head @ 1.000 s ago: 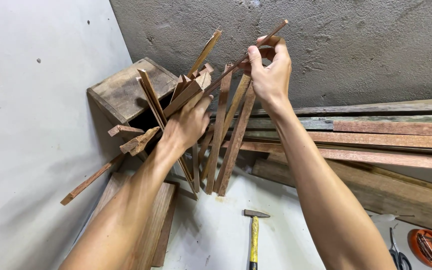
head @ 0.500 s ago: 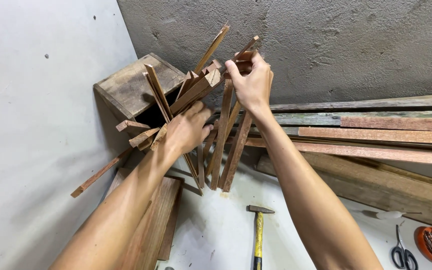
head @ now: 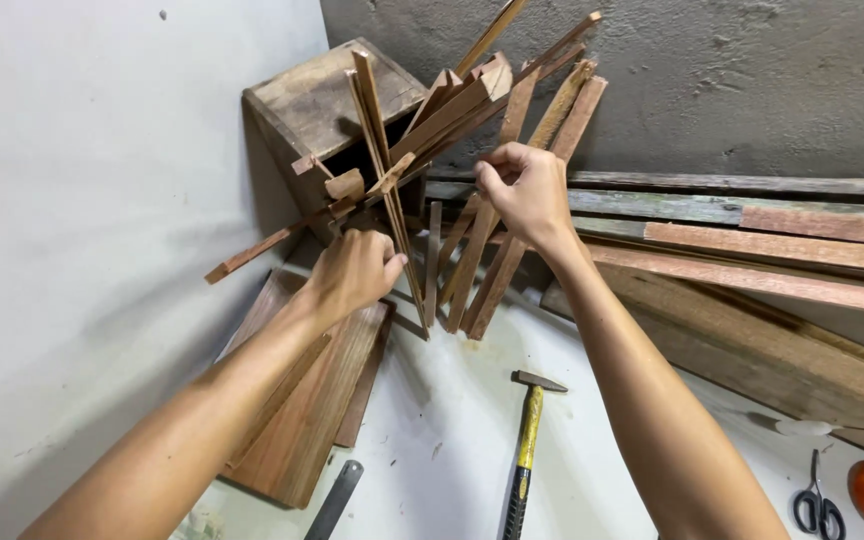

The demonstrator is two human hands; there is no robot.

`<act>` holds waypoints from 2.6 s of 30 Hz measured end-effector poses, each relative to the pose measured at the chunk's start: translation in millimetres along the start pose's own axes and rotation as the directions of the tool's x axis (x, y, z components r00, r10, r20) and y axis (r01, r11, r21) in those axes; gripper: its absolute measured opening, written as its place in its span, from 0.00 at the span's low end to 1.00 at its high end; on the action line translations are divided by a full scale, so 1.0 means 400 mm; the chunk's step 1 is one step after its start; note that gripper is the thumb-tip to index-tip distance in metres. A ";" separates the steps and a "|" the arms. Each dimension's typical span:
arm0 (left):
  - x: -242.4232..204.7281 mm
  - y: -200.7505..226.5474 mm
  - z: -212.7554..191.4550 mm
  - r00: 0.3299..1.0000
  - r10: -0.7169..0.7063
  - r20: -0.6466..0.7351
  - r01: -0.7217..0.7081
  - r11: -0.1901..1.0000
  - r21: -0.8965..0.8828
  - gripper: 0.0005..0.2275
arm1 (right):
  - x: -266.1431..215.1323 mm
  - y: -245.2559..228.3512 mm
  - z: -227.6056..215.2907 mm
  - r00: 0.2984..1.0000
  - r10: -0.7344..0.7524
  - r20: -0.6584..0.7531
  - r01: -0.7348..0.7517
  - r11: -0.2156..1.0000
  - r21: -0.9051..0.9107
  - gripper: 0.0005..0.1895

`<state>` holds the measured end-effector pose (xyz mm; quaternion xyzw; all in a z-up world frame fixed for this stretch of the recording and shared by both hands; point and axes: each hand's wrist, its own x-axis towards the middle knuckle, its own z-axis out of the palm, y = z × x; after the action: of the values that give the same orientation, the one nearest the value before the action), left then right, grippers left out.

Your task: Measuring a thin wood strip with a tape measure and using a utility knife to shave and shape the end.

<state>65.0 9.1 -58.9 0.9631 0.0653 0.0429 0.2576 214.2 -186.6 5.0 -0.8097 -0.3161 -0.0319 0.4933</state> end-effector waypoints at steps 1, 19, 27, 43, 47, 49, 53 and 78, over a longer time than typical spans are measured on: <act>-0.003 -0.009 0.005 1.000 -0.014 0.000 0.014 1.000 -0.002 0.16 | -0.011 0.002 0.025 1.000 0.000 0.014 0.000 1.000 0.005 0.08; 0.096 -0.063 0.089 0.954 -0.170 -0.248 0.114 0.967 -0.227 0.12 | -0.010 0.046 0.259 0.933 0.066 0.354 0.008 0.979 -0.204 0.07; 0.078 -0.068 0.074 0.942 -0.112 -0.315 0.016 0.956 -0.293 0.16 | -0.012 0.035 0.231 0.914 0.050 0.402 0.029 0.981 -0.189 0.11; -0.146 0.170 -0.040 0.982 -0.030 -0.186 -0.040 0.932 -0.361 0.13 | -0.185 -0.138 0.047 0.971 -0.104 0.213 0.100 0.995 0.030 0.15; -0.225 0.218 -0.038 0.982 0.022 -0.187 -0.103 0.894 -0.436 0.08 | -0.268 -0.183 0.007 0.981 -0.090 0.174 0.074 0.992 0.099 0.15; -0.268 0.242 -0.039 0.993 -0.012 -0.121 -0.035 0.924 -0.381 0.07 | -0.317 -0.203 -0.023 0.984 -0.078 0.160 0.059 0.991 0.117 0.15; -0.340 0.290 -0.023 0.991 0.125 -0.044 -0.133 0.927 -0.351 0.07 | -0.413 -0.217 -0.090 0.971 0.056 0.233 -0.088 0.988 0.127 0.14; -0.359 0.893 0.272 0.739 0.665 0.108 -0.649 0.745 -0.152 0.11 | -1.054 -0.077 -0.777 0.953 -0.249 -0.171 -0.015 0.528 -0.849 0.17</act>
<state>-27.2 -372.1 19.3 0.9095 -0.3014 0.0593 0.2800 -58.2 -634.0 34.5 -0.9105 -0.2448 -0.3240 0.0774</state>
